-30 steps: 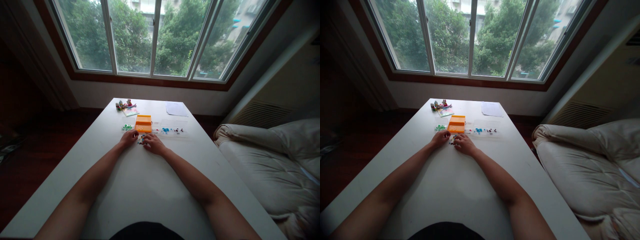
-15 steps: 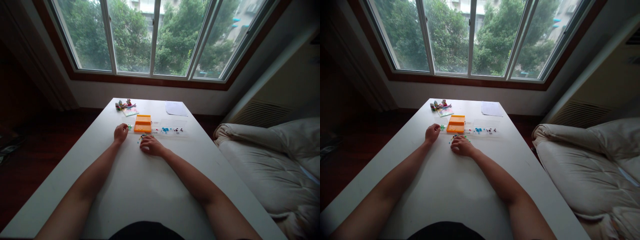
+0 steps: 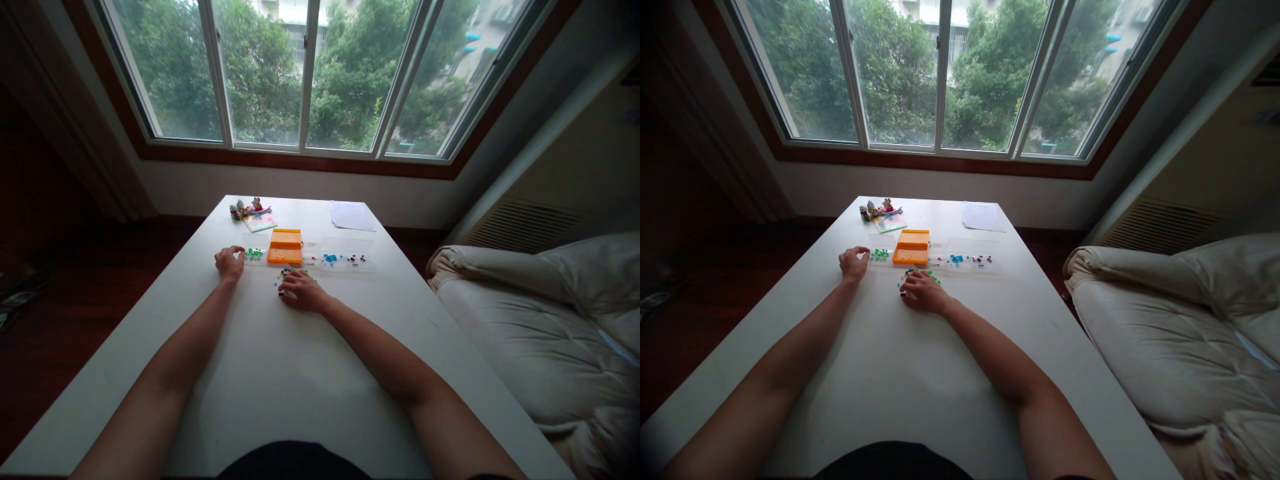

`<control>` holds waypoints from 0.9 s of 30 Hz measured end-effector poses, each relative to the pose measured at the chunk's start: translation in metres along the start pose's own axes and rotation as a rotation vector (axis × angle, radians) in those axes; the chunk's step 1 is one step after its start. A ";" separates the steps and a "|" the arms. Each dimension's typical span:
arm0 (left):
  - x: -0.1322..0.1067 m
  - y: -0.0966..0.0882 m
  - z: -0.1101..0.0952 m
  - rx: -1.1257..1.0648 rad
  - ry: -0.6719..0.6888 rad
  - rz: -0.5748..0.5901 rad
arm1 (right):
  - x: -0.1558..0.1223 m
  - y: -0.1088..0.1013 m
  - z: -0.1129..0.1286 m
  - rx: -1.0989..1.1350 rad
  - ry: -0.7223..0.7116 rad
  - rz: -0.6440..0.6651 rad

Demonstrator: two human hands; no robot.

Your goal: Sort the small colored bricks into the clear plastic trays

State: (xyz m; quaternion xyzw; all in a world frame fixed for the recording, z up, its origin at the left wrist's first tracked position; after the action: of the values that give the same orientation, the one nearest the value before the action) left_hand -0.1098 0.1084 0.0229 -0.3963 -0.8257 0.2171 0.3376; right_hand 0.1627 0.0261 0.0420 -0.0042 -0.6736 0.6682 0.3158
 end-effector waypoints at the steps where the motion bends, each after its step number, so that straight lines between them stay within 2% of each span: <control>1: 0.001 0.001 0.001 -0.004 -0.002 0.004 | 0.000 0.000 -0.001 -0.003 0.004 0.000; 11: 0.002 0.004 0.005 -0.074 0.000 0.029 | 0.002 0.002 0.000 0.030 -0.002 0.009; 27: 0.000 0.007 0.000 -0.018 0.060 0.032 | 0.002 0.004 0.001 -0.009 -0.034 -0.006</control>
State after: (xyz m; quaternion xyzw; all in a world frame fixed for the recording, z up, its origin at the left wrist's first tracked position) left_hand -0.1061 0.1124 0.0179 -0.4190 -0.8107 0.2030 0.3550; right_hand 0.1592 0.0260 0.0395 0.0076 -0.6817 0.6644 0.3063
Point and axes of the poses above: each hand's wrist, its own x-axis towards the middle knuckle, its own y-axis out of the palm, z = x × y, the point moved 6 cm from there along x, towards the middle knuckle, and after that the axes turned 4 degrees about -x, right-handed, at the moved point
